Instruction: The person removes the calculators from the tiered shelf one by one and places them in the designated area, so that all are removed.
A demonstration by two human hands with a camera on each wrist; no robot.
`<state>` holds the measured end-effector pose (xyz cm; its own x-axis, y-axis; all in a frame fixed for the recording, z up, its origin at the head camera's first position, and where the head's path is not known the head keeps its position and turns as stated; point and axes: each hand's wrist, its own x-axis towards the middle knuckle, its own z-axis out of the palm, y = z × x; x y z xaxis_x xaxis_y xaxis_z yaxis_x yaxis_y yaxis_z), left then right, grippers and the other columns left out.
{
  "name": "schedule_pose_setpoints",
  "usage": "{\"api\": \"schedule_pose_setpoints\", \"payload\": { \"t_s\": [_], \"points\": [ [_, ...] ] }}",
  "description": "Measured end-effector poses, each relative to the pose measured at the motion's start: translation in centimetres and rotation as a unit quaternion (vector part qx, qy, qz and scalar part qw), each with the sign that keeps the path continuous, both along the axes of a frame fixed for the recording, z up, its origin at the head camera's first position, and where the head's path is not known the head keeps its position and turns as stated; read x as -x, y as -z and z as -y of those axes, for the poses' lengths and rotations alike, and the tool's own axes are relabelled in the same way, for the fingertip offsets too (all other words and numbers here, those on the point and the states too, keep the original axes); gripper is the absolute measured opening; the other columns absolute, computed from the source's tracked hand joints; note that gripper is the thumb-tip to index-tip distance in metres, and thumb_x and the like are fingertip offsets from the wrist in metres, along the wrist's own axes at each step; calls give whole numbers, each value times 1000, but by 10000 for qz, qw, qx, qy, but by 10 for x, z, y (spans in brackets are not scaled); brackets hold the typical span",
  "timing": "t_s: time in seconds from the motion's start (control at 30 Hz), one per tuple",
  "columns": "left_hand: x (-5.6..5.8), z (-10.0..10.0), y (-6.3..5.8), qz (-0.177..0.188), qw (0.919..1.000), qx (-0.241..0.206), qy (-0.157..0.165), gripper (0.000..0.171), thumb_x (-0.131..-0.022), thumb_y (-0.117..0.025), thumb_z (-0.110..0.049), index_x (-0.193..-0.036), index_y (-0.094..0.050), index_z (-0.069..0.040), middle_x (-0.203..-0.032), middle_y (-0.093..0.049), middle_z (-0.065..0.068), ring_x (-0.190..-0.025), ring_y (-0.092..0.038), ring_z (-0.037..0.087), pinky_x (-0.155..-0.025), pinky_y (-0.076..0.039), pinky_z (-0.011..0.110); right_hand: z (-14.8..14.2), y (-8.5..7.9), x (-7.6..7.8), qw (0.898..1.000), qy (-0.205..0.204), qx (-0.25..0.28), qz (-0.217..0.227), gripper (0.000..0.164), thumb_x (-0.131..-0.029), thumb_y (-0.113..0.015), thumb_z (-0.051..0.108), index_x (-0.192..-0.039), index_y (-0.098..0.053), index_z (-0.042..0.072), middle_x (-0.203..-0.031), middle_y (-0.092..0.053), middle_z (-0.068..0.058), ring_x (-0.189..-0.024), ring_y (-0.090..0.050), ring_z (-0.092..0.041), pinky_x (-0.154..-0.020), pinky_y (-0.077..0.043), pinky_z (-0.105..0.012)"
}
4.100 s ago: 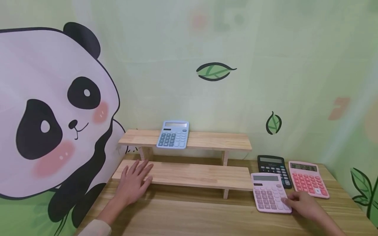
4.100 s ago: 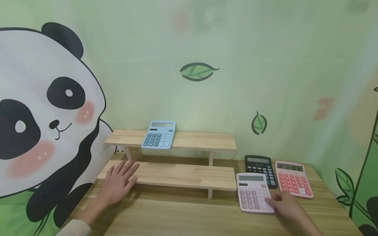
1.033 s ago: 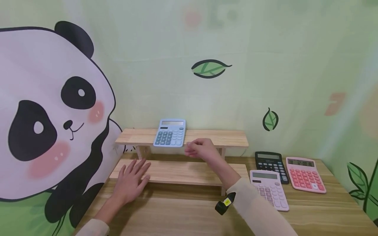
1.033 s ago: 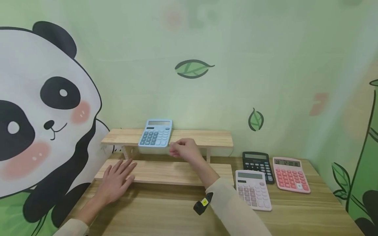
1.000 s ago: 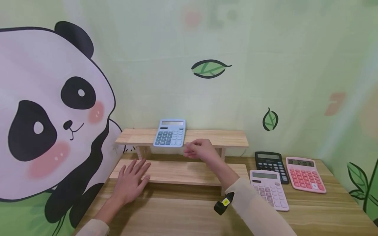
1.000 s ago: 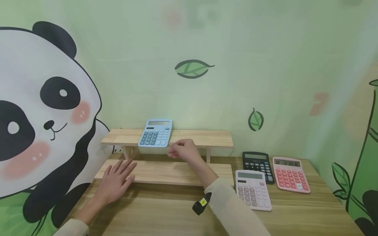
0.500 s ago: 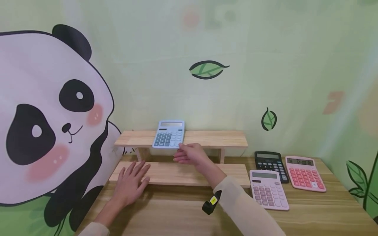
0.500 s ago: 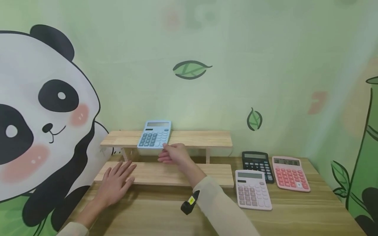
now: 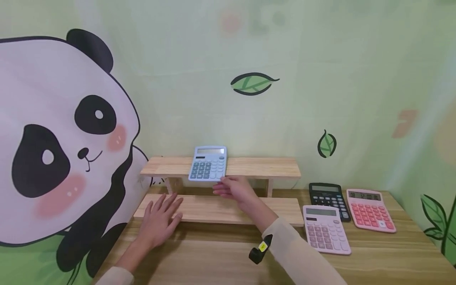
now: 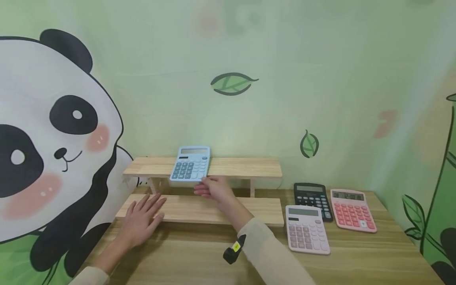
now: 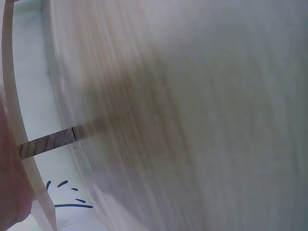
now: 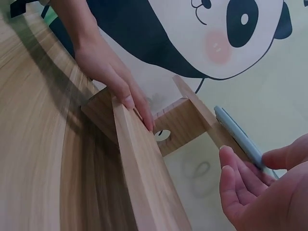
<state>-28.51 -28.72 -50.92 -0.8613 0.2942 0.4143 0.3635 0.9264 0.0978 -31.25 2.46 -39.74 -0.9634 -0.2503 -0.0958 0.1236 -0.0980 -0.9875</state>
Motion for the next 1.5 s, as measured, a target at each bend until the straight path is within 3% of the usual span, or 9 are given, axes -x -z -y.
{"api": "schedule_pose_setpoints", "payload": {
  "t_s": [0.17,0.47,0.87,1.03,1.27,1.5],
  "points": [
    [-1,1,-1,-143,9999,-36,10,56,-110,-46,-49,-158,-53,-23,-167,-43,8,-154,-33,44,-118,-20,75,-14,6,-10,9998,-140,93,-139,33,-111,-56,19,-132,-67,-5,-116,-77,-21,-106,-78,-29,-102,-58,-44],
    [-3,2,-3,-17,10000,-69,28,55,-110,-45,-49,-158,-53,-23,-168,-42,7,-155,-31,43,-118,-19,75,-27,14,-20,9987,-237,445,-88,35,-112,-56,18,-133,-64,-8,-121,-75,-24,-112,-75,-32,-108,-53,-48],
    [-2,-1,-2,34,10000,-10,-12,56,-111,-43,-51,-159,-51,-23,-168,-41,7,-155,-30,43,-118,-19,75,-26,13,-20,9950,-170,963,203,40,-113,-54,23,-135,-64,-8,-125,-73,-25,-116,-73,-33,-109,-52,-46],
    [-2,-2,-2,112,9999,8,-42,57,-111,-42,-52,-160,-51,-24,-169,-40,7,-156,-30,43,-118,-18,75,-22,11,-14,9933,-71,1111,309,39,-113,-52,23,-137,-64,-7,-126,-71,-29,-115,-74,-34,-102,-57,-41],
    [-2,-3,-2,69,10000,6,-17,57,-110,-43,-52,-159,-52,-23,-168,-41,8,-155,-30,44,-118,-18,75,-16,9,0,9794,24,1850,813,42,-112,-54,22,-143,-58,-6,-132,-68,-30,-128,-64,-44,-112,-49,-51],
    [-1,-2,-2,198,9997,31,-101,59,-111,-40,-55,-160,-50,-24,-170,-38,7,-157,-27,43,-120,-15,75,-7,1,7,9649,77,2346,1177,43,-112,-57,26,-147,-58,2,-137,-68,-23,-131,-64,-39,-111,-50,-49]
  ]
}}
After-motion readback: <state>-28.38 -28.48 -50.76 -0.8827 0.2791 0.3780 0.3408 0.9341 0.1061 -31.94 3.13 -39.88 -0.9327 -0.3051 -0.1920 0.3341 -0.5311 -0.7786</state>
